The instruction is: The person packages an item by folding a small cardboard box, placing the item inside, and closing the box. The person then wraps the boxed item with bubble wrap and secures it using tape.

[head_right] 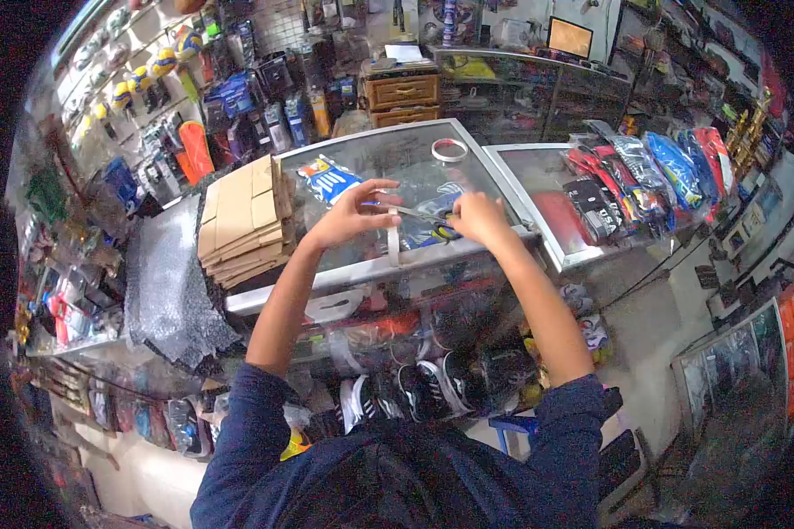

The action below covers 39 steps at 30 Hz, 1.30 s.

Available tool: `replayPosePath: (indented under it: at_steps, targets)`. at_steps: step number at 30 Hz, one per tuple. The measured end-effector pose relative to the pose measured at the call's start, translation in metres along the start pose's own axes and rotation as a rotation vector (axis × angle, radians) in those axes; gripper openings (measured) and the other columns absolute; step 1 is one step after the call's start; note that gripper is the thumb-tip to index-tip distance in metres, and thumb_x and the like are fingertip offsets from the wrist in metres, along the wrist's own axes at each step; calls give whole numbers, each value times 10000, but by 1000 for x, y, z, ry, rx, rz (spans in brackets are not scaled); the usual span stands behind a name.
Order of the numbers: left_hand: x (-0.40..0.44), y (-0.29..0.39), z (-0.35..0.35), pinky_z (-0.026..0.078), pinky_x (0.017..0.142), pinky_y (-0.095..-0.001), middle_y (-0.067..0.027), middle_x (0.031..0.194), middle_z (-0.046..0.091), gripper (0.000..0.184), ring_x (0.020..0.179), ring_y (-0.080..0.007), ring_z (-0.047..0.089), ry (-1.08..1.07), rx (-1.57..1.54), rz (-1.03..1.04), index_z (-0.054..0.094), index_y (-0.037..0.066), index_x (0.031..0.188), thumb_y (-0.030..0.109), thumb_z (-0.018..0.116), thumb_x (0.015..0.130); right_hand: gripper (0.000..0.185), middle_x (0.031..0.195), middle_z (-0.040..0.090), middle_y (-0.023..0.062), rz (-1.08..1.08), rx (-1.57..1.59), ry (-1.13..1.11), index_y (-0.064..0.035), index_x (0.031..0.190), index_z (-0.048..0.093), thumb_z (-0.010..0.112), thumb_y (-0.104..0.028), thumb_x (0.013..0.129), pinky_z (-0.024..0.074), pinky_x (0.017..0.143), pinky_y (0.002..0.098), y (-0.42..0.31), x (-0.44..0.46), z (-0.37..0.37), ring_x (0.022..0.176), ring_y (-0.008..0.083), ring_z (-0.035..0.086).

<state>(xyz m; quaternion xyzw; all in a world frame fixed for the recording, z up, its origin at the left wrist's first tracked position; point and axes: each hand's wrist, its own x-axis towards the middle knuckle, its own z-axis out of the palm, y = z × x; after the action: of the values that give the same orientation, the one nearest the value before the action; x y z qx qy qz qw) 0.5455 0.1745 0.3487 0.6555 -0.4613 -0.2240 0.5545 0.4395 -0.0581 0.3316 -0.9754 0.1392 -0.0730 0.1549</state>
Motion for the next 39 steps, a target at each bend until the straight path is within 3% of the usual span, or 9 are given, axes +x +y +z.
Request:
replayPosePath:
  at_steps: [5, 8, 11, 14, 17, 18, 21, 24, 39]
  targets:
    - [2, -1, 0, 469, 886, -313, -122, 1116, 616, 599, 987, -179, 594, 18, 5, -11, 455, 42, 1277, 197, 740, 773, 194, 927, 668, 129, -23, -117, 16, -96, 891, 676, 685, -225, 745, 396, 852, 519, -1, -7, 10, 940, 307, 620]
    - [1, -1, 0, 469, 886, -310, -121, 1111, 622, 582, 987, -175, 595, 30, -3, -1, 459, 41, 1274, 183, 732, 780, 332, 959, 648, 177, -83, -66, 4, -46, 1016, 595, 696, -226, 756, 447, 817, 433, 9, -5, -8, 942, 342, 605]
    - [1, -3, -1, 467, 889, -312, -118, 1106, 626, 566, 994, -171, 592, 22, -8, 14, 465, 41, 1270, 169, 726, 784, 437, 933, 648, 169, -242, 157, -113, 24, 1028, 565, 728, -262, 740, 456, 821, 379, 38, 6, -32, 933, 297, 617]
    - [1, -4, -1, 466, 888, -312, -116, 1101, 629, 558, 998, -167, 589, 34, -1, 8, 468, 40, 1268, 157, 723, 786, 467, 933, 646, 125, -247, 108, -104, 41, 1028, 560, 758, -237, 709, 457, 803, 335, 34, 1, -64, 912, 219, 605]
    - [0, -3, 0, 466, 886, -311, -117, 1107, 627, 559, 998, -166, 589, 36, 3, 21, 471, 41, 1267, 161, 726, 785, 416, 953, 645, 83, -298, 388, -334, 15, 1025, 570, 751, -199, 717, 453, 786, 286, 36, 6, -80, 930, 138, 581]
    - [0, -4, 0, 466, 886, -311, -117, 1107, 627, 559, 998, -166, 589, 37, 1, 19, 471, 41, 1267, 161, 726, 785, 371, 886, 637, 26, -281, 387, -441, -2, 1026, 576, 737, -161, 733, 445, 762, 250, 27, 2, -89, 867, 85, 568]
    - [0, -5, 0, 464, 888, -312, -120, 1112, 625, 560, 1000, -169, 590, 31, -29, 1, 472, 48, 1268, 169, 728, 785, 290, 774, 609, -15, -282, 437, -489, -8, 997, 592, 706, -139, 765, 432, 701, 241, 27, 5, -81, 735, 66, 538]
    - [-1, -4, 0, 463, 893, -314, -122, 1112, 624, 565, 1001, -170, 590, 18, -34, 12, 473, 56, 1269, 180, 731, 783, 271, 752, 595, -1, -348, 410, -463, -14, 927, 623, 696, -235, 789, 405, 631, 265, 24, 9, -76, 691, 76, 497]
    - [-4, -4, 4, 474, 892, -316, -135, 1124, 613, 569, 1015, -181, 588, 30, -54, 39, 463, 66, 1281, 162, 728, 787, 247, 649, 557, -14, -346, 436, -356, -12, 834, 664, 701, -252, 789, 363, 543, 246, 36, 13, -65, 607, 49, 446]
